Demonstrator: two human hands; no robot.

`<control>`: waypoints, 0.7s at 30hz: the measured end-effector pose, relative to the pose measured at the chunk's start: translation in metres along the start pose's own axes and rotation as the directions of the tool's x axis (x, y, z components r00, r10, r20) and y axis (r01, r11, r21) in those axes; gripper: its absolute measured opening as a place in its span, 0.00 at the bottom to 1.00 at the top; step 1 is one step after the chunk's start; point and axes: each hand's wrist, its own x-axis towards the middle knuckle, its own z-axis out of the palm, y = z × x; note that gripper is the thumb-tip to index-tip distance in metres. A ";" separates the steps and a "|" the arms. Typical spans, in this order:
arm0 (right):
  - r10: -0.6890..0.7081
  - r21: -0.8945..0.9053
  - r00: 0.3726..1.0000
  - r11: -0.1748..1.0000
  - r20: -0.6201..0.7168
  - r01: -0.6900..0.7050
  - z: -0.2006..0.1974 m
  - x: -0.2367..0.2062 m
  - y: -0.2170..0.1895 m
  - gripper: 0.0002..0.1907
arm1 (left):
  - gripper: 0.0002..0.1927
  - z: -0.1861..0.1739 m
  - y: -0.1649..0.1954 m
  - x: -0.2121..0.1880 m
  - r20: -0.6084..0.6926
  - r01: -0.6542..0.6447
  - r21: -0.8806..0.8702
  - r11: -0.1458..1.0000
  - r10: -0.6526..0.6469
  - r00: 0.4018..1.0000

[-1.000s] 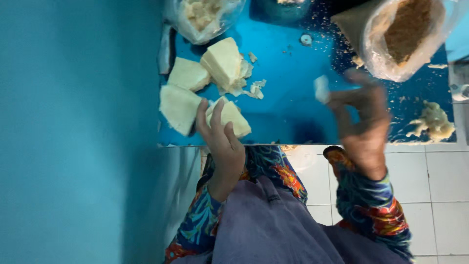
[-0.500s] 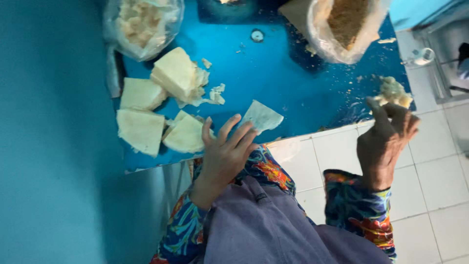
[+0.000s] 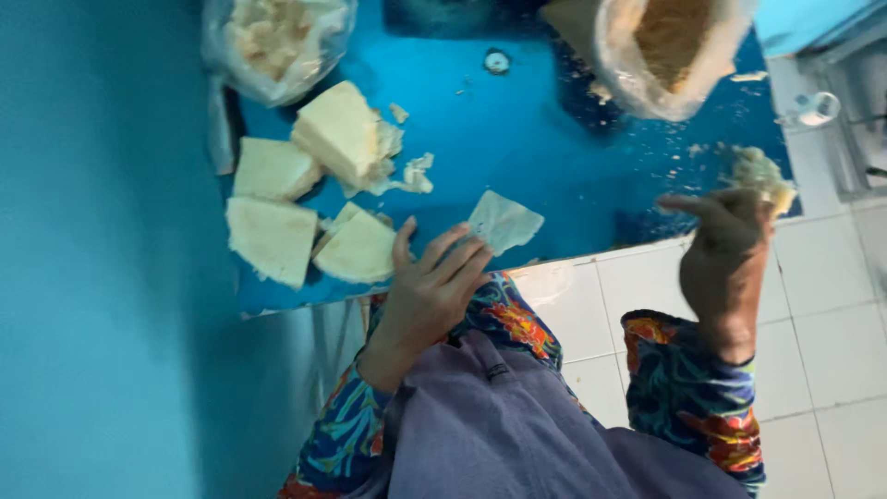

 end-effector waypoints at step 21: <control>-0.656 -0.479 0.593 0.376 0.467 0.793 0.060 0.069 -0.109 0.20 | 0.15 0.012 -0.008 -0.008 -0.023 0.023 -0.062 0.998 -0.024 0.999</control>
